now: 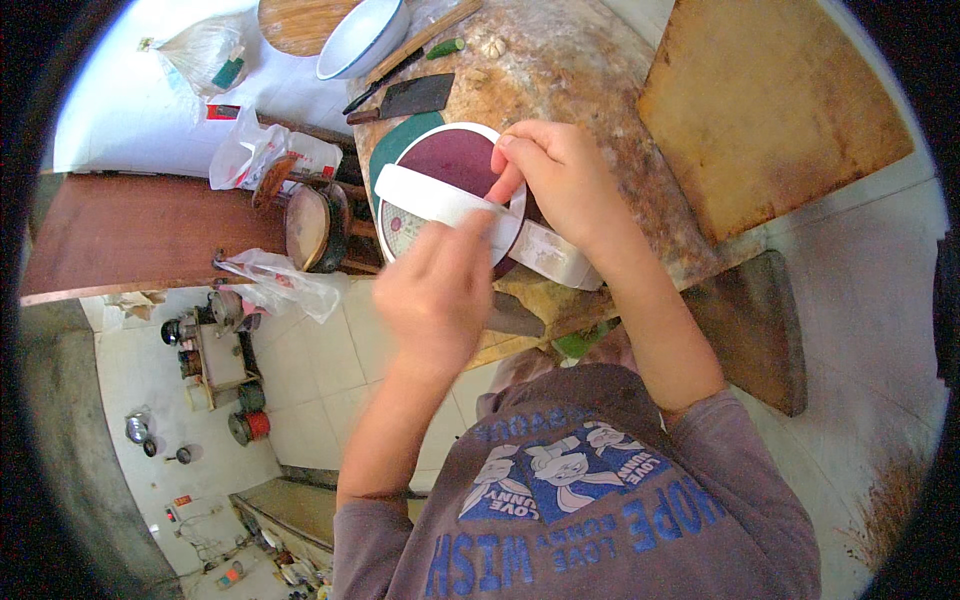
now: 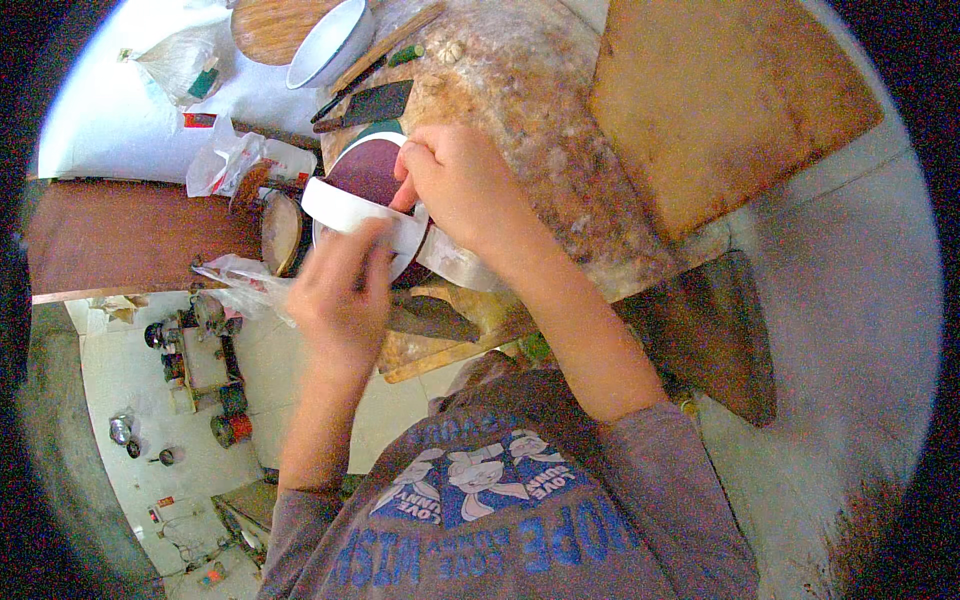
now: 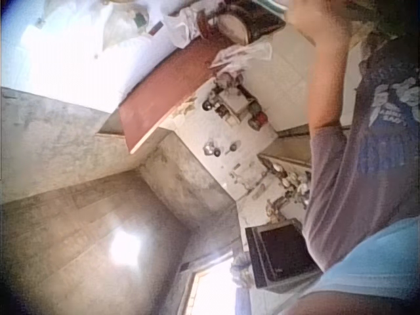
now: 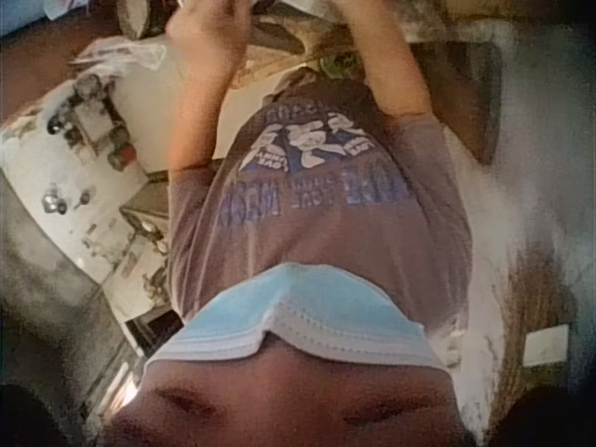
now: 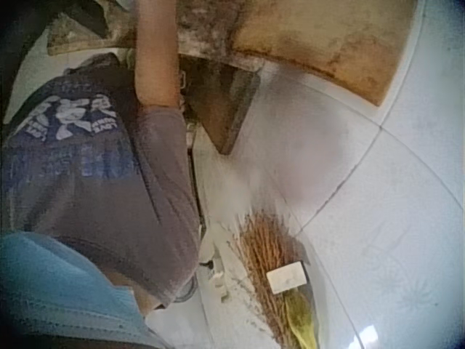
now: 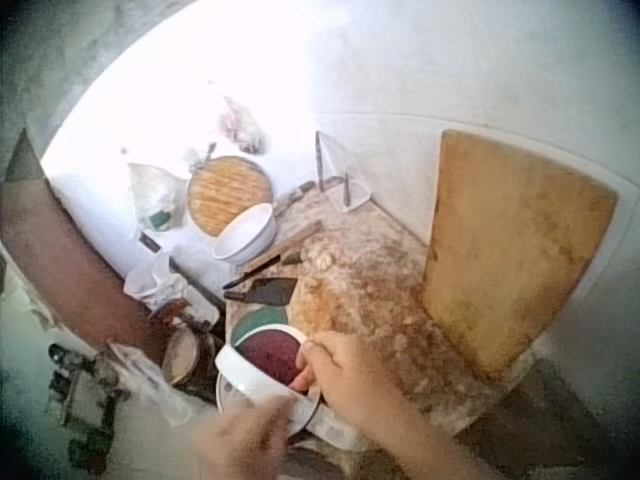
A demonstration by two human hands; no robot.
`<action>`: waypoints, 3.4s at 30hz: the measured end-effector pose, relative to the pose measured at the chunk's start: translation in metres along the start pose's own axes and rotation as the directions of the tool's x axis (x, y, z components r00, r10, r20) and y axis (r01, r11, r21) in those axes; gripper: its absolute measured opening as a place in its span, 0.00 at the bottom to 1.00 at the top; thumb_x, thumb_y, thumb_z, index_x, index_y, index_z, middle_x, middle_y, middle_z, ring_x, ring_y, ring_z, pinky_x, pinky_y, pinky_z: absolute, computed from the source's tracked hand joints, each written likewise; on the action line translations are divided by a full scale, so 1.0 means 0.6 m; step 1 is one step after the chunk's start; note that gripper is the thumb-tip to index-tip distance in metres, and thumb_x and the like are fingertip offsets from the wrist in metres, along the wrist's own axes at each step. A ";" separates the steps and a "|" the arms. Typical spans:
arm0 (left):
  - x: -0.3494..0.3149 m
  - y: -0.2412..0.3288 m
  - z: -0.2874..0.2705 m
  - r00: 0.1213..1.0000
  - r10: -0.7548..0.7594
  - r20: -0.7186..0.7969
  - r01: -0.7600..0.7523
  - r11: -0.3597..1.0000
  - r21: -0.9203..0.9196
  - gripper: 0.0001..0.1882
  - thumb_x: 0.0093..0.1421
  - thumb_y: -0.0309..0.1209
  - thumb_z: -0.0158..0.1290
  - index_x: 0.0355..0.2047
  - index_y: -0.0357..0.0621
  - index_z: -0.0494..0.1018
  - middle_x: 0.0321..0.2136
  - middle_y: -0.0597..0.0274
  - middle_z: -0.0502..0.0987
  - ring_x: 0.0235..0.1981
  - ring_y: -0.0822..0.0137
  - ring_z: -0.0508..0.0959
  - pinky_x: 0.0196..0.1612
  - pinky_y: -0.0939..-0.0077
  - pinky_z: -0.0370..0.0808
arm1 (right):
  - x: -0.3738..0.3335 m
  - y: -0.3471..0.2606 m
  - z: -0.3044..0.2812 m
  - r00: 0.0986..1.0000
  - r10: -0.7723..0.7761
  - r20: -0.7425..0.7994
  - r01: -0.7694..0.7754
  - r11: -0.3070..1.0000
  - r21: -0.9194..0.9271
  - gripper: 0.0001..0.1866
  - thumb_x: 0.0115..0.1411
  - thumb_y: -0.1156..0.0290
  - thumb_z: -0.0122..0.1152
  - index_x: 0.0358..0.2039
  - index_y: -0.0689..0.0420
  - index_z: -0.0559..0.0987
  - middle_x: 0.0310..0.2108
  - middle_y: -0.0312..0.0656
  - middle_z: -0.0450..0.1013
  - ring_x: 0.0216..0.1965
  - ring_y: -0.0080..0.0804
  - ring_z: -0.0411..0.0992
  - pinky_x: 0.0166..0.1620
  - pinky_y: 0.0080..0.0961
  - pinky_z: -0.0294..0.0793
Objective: The person wipes the exterior surfaces of an electric kettle using a cloth, cleaning the lid, handle, and metallic body.
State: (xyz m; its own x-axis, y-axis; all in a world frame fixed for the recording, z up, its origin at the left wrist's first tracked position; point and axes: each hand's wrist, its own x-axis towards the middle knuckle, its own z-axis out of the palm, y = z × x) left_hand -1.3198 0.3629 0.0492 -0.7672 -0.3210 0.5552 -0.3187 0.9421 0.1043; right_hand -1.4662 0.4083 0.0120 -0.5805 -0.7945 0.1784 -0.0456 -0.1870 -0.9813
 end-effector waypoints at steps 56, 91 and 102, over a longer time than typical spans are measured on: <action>0.051 -0.030 -0.025 0.960 -0.279 -0.029 0.272 0.951 -0.149 0.06 0.49 0.24 0.57 0.29 0.37 0.76 0.25 0.57 0.78 0.25 0.68 0.76 0.31 0.77 0.72 | 0.000 0.007 0.005 1.000 -0.013 -0.019 0.013 1.000 0.004 0.15 0.58 0.67 0.44 0.23 0.64 0.74 0.17 0.45 0.74 0.19 0.30 0.72 0.25 0.26 0.69; 0.061 0.005 -0.009 0.917 -0.393 -0.071 0.385 0.917 -0.103 0.06 0.50 0.27 0.58 0.22 0.37 0.73 0.15 0.66 0.72 0.19 0.79 0.68 0.23 0.81 0.66 | -0.003 0.010 -0.002 0.999 -0.022 -0.028 0.025 0.993 0.113 0.15 0.57 0.68 0.43 0.22 0.65 0.73 0.17 0.48 0.74 0.20 0.32 0.73 0.26 0.27 0.70; 0.009 -0.006 -0.004 0.988 -0.153 -0.010 0.150 0.979 -0.141 0.07 0.44 0.20 0.57 0.25 0.45 0.76 0.19 0.60 0.71 0.19 0.62 0.73 0.21 0.74 0.68 | -0.006 0.006 -0.005 0.999 0.047 -0.008 -0.047 0.997 0.064 0.13 0.58 0.69 0.43 0.22 0.62 0.72 0.19 0.44 0.75 0.22 0.21 0.68 0.30 0.19 0.65</action>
State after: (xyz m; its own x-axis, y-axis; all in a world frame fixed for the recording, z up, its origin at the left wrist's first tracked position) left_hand -1.3218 0.3581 0.0537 -0.7038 -0.4604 0.5411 -0.3485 0.8874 0.3018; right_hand -1.4668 0.4123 0.0077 -0.5887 -0.7977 0.1310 0.0340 -0.1863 -0.9819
